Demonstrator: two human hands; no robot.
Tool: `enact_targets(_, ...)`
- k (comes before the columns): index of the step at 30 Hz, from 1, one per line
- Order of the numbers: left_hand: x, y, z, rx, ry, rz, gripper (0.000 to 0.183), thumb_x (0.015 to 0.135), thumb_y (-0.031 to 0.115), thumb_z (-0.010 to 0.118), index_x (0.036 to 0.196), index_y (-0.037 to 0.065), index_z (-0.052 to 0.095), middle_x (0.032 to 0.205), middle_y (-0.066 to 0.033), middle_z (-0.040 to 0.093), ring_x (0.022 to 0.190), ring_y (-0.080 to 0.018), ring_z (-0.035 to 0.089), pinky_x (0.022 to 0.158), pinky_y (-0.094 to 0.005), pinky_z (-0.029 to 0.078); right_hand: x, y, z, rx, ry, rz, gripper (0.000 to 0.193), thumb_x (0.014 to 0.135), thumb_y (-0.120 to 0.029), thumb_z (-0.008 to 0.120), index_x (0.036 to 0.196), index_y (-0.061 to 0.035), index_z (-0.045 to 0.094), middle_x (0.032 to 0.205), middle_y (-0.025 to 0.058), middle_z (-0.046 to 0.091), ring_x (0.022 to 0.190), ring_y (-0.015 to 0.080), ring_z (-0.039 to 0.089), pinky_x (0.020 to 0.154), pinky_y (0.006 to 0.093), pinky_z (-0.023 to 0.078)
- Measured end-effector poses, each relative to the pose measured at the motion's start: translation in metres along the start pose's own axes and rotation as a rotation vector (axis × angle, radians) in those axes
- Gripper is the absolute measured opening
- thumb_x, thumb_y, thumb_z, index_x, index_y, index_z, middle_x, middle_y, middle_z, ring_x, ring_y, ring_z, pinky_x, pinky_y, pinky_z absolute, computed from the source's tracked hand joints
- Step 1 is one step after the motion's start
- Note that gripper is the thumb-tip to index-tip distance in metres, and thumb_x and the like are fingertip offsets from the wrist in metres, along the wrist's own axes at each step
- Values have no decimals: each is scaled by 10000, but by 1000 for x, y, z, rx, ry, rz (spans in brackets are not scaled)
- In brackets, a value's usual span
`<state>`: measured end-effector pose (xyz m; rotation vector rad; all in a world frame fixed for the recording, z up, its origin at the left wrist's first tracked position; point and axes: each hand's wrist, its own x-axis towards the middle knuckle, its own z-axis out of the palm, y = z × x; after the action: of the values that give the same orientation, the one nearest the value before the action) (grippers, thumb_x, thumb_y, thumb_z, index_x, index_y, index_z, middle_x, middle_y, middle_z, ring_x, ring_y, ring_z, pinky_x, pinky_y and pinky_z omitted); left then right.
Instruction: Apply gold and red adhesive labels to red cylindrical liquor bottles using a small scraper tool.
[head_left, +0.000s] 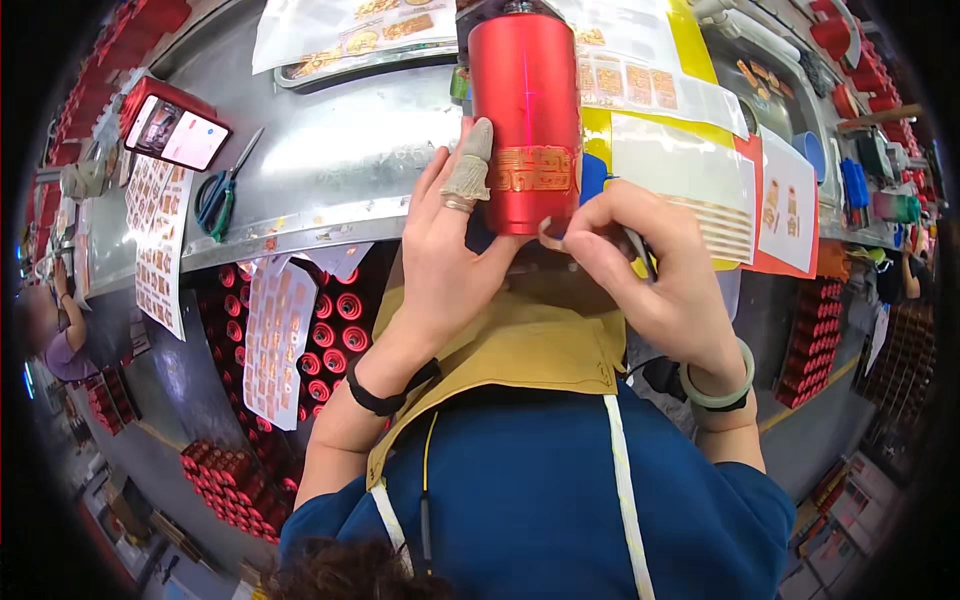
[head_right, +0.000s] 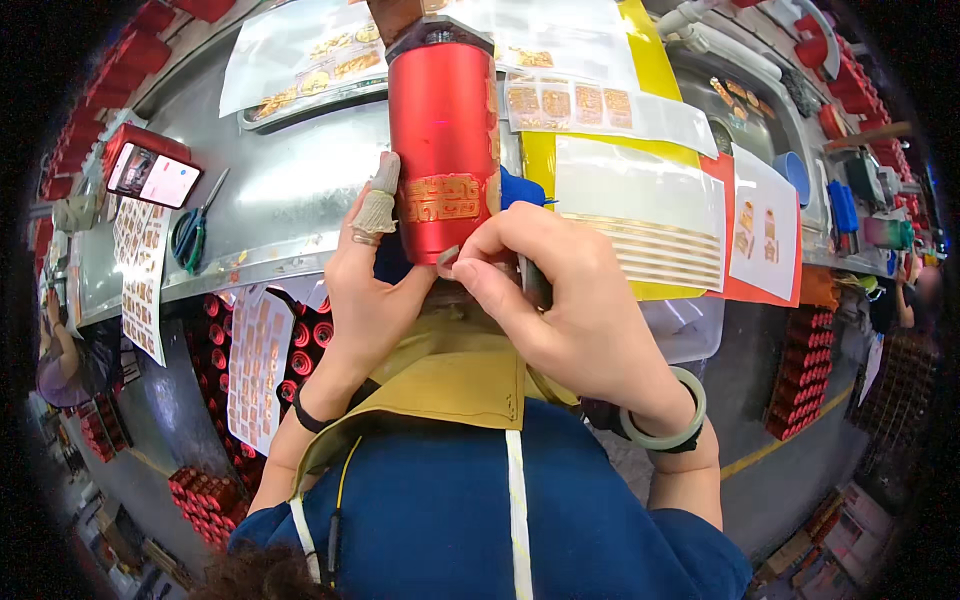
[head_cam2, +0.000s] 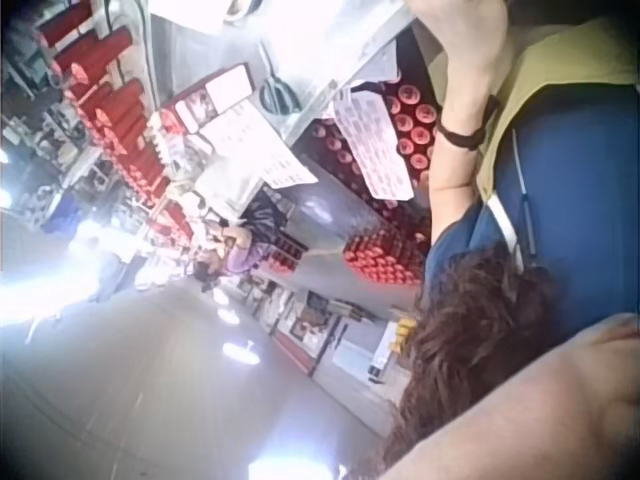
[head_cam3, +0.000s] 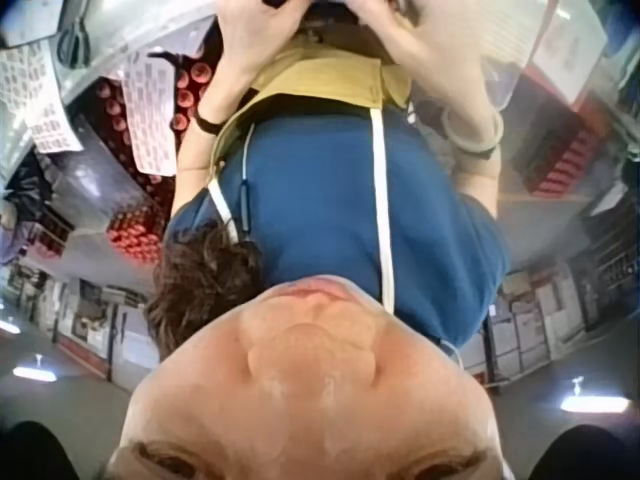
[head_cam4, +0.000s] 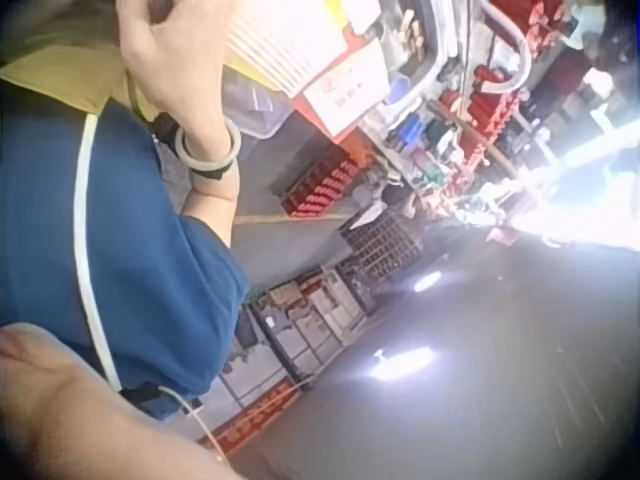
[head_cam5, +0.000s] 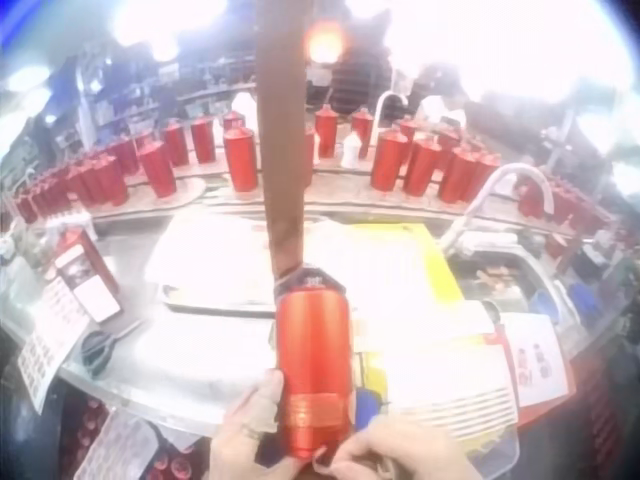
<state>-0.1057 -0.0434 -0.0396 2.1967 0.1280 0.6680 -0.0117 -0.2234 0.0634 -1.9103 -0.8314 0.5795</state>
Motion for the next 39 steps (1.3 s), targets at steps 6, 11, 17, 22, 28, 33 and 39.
enact_targets(6, 1, 3, -10, -228, -50, -188, 957, 718, 175, 917, 1532, -2, 445, 1521, -217, 523, 1379, -411, 523, 1191, -473, 374, -2, 18, 4, -28, 27, 2, 83, 920, -69, 711, 925, 2, 667, 802, 95, 657, 704, 231, 603, 672, 339, 467)
enact_targets(11, -6, -8, -5, -178, 57, -17, 751, 696, 109, 903, 1397, 81, 637, 1526, -208, 518, 1348, -402, 547, 1106, -445, 463, -4, 15, 3, 19, 64, 61, 108, 919, -83, 734, 930, 11, 682, 784, 51, 628, 712, 138, 532, 668, 291, 436)
enact_targets(17, -7, -8, -3, 153, 157, 281, 428, 712, 48, 875, 1127, 88, 775, 1398, -205, 637, 1295, -397, 588, 1048, -480, 512, -8, 20, 4, 36, 114, 68, 106, 937, -85, 722, 936, 17, 691, 775, 36, 617, 689, 107, 516, 652, 271, 422)
enact_targets(22, -11, -7, -1, 144, 185, 242, 426, 699, 45, 880, 1111, 69, 772, 1395, -224, 638, 1308, -408, 580, 1065, -486, 501, -10, 21, 4, 61, 112, 104, 93, 942, -82, 716, 939, 10, 700, 776, 27, 619, 673, 86, 506, 640, 252, 407)
enact_targets(28, -13, -8, -9, 32, 175, 118, 363, 695, 154, 922, 991, 47, 742, 1365, -191, 668, 1318, -389, 575, 1030, -465, 519, -8, 12, 11, 12, 124, 76, 71, 923, -62, 733, 931, 4, 709, 771, 22, 611, 669, 90, 494, 628, 252, 391)
enact_targets(33, -15, -24, -18, -326, 52, -50, 543, 1026, 188, 602, 1499, -34, 453, 1583, -240, 425, 1469, -341, 414, 1214, -434, 306, 0, 5, 20, 39, 77, 7, 93, 904, -75, 765, 923, -3, 711, 764, 19, 596, 653, 93, 462, 608, 263, 380)
enact_targets(39, -14, -4, -9, -601, -95, -314, 663, 1015, 182, 634, 1575, -20, 342, 1593, -220, 392, 1511, -345, 337, 1242, -453, 248, -3, 25, 22, 106, 117, 171, 114, 934, -105, 748, 915, -3, 702, 713, -22, 544, 657, 70, 426, 607, 252, 368)
